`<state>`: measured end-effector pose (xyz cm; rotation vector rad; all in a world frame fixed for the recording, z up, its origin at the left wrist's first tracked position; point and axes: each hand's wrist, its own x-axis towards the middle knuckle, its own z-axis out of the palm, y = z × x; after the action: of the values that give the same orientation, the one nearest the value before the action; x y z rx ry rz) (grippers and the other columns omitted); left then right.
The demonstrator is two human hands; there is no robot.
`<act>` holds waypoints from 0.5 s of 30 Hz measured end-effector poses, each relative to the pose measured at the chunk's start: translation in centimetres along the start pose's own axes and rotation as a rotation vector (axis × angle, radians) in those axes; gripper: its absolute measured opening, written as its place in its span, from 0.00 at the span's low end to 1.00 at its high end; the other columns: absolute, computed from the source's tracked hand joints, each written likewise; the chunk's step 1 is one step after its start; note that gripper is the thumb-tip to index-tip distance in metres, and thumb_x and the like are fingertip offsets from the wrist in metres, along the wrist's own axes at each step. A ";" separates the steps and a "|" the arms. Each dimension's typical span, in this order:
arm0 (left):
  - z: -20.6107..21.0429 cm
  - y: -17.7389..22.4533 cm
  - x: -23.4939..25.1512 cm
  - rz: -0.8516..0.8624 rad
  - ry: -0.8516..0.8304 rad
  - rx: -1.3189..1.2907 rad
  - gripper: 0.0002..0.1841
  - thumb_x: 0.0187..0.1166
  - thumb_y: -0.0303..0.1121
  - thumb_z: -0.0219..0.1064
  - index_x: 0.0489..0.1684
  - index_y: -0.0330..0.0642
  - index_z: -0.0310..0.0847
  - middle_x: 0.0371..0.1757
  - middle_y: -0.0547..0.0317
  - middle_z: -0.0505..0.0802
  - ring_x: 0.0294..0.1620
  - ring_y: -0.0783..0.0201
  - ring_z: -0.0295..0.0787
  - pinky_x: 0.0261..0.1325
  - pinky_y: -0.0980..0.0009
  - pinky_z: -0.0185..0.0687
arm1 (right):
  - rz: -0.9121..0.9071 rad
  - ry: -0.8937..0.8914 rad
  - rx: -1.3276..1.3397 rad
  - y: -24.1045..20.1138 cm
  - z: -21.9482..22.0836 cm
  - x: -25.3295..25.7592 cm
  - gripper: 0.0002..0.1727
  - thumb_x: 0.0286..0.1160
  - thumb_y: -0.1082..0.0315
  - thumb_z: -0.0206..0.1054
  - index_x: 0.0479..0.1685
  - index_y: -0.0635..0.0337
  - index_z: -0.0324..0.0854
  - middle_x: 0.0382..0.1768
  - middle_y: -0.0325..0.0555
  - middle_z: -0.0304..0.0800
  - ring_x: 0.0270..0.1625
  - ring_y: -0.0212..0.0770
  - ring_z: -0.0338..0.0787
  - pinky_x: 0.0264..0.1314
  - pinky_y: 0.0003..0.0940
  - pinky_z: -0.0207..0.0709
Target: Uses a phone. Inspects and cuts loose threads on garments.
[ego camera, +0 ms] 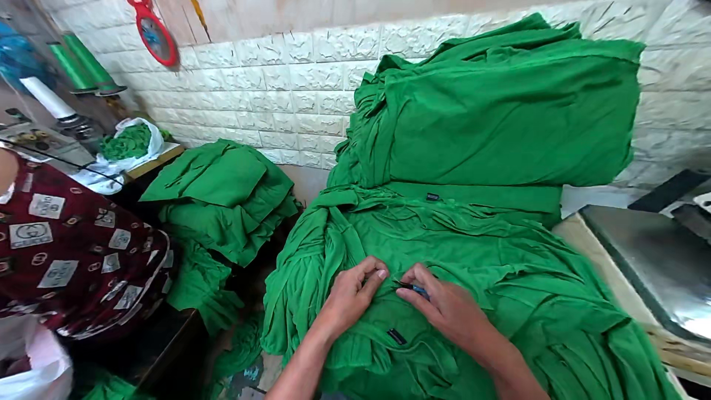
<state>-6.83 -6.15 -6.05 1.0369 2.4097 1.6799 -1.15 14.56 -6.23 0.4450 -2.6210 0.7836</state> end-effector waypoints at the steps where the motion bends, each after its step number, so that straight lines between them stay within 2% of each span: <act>1: 0.0 0.0 0.0 -0.002 -0.001 0.003 0.14 0.91 0.36 0.54 0.52 0.38 0.84 0.37 0.62 0.88 0.36 0.74 0.82 0.45 0.73 0.78 | -0.003 -0.002 -0.013 0.0 0.1 0.0 0.21 0.84 0.47 0.59 0.51 0.58 0.81 0.28 0.44 0.88 0.29 0.47 0.90 0.28 0.48 0.82; 11: 0.1 -0.1 0.0 -0.021 -0.010 0.038 0.14 0.91 0.37 0.55 0.52 0.40 0.84 0.37 0.62 0.89 0.36 0.73 0.83 0.46 0.71 0.79 | -0.042 0.036 -0.077 -0.6 1.0 0.2 0.19 0.84 0.49 0.59 0.45 0.56 0.83 0.25 0.43 0.87 0.25 0.46 0.90 0.24 0.47 0.81; 15: 0.0 0.0 -0.1 -0.038 -0.015 0.091 0.14 0.91 0.38 0.54 0.52 0.40 0.85 0.36 0.61 0.89 0.37 0.71 0.84 0.46 0.68 0.79 | 0.023 -0.022 0.084 -0.2 0.9 -0.1 0.18 0.86 0.50 0.57 0.47 0.55 0.83 0.23 0.38 0.85 0.24 0.40 0.87 0.26 0.43 0.81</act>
<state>-6.78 -6.17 -6.08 1.0033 2.5016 1.5584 -1.22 13.88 -6.89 0.4500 -2.6249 0.9042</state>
